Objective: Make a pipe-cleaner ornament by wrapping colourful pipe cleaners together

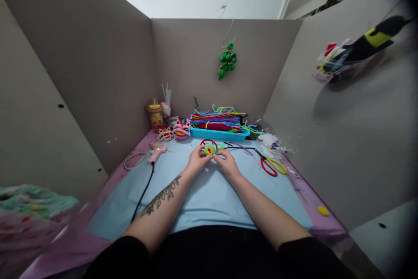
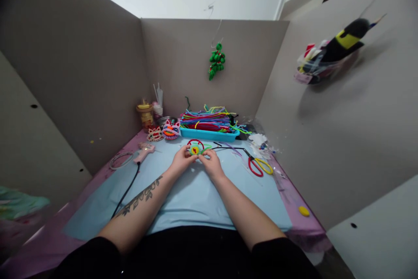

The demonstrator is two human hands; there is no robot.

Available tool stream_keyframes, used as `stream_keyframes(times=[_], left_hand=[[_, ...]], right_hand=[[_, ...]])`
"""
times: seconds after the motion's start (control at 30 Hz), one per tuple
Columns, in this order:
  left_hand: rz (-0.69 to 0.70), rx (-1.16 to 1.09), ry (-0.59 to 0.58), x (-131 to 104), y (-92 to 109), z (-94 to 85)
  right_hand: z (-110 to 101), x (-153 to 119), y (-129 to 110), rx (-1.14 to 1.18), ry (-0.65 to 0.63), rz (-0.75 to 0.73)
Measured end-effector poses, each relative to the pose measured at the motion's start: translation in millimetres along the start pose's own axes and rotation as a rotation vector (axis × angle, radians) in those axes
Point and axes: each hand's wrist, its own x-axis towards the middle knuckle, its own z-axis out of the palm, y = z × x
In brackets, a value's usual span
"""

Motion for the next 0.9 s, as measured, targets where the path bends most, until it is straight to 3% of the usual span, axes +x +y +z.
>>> stream_keyframes(times=[0.3, 0.6, 0.9], left_hand=[[-0.088, -0.042, -0.044, -4, 12, -1.3], [-0.147, -0.054, -0.096, -4, 18, -4.2], [-0.054, -0.010, -0.050, -7, 21, 0.4]], right_hand=[[2, 7, 13, 0.130, 0.084, 0.081], [-2, 7, 3, 0.064, 0.060, -0.020], [0, 7, 1, 0.150, 0.039, 0.001]])
